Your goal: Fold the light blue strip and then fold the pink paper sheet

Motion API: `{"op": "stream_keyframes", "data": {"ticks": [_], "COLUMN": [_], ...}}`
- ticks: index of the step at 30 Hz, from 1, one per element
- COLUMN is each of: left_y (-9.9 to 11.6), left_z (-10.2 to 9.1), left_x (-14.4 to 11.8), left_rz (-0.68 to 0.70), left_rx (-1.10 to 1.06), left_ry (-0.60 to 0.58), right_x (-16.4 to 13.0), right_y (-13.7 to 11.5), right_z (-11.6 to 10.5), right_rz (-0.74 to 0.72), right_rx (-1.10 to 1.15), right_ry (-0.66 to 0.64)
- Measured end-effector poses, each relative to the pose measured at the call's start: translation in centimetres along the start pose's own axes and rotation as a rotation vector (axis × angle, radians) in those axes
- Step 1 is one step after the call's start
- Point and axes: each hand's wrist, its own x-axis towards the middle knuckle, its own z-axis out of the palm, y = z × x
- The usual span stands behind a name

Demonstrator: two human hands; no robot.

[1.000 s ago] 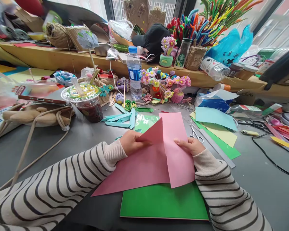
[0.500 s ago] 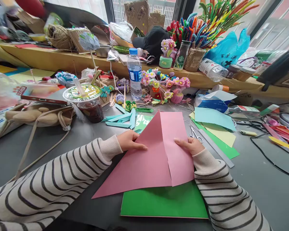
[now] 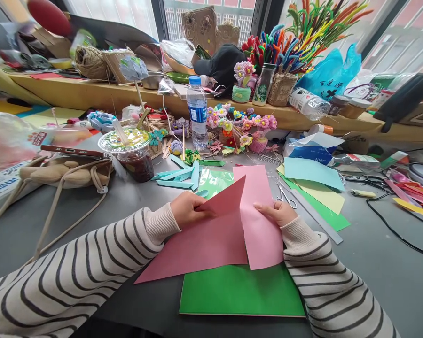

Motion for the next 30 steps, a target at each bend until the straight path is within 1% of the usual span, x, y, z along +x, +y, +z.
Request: {"op": "stream_keyframes", "data": {"ticks": [2, 4, 8, 11, 13, 15, 17, 20, 24, 30], "left_y": [-0.1, -0.3, -1.0, -1.5, -1.7, -1.6, -1.5, -1.4, -1.4, -1.2], "left_z": [-0.1, -0.1, -0.1, 0.0, 0.0, -0.2, -0.5, -0.8, -0.6, -0.4], "left_x": [0.0, 0.1, -0.1, -0.5, -0.6, -0.7, -0.7, -0.6, -0.7, -0.9], "left_rz": [-0.041, -0.112, -0.268, -0.33, -0.355, -0.374, -0.368, -0.3, -0.246, -0.17], "left_rx": [-0.01, -0.09, -0.336, -0.422, -0.454, -0.451, -0.427, -0.364, -0.272, -0.124], "left_ry": [-0.018, -0.047, -0.164, -0.242, -0.251, -0.228, -0.194, -0.145, -0.083, -0.015], "right_x": [0.2, 0.3, 0.3, 0.1, 0.0, -0.1, -0.1, 0.0, 0.2, -0.1], "right_y": [0.1, 0.1, 0.0, -0.2, -0.3, -0.3, -0.2, -0.1, -0.1, -0.1], "right_z": [0.1, 0.2, 0.5, 0.5, 0.5, 0.4, 0.3, 0.2, 0.0, -0.5], "right_rz": [0.008, 0.01, -0.005, -0.008, -0.016, -0.025, -0.021, 0.011, 0.04, 0.005], "right_rx": [-0.009, -0.004, 0.046, 0.059, 0.057, 0.044, 0.026, 0.014, 0.019, 0.065], "right_ry": [0.037, 0.069, 0.108, 0.118, 0.098, 0.06, 0.034, 0.043, 0.044, -0.069]}}
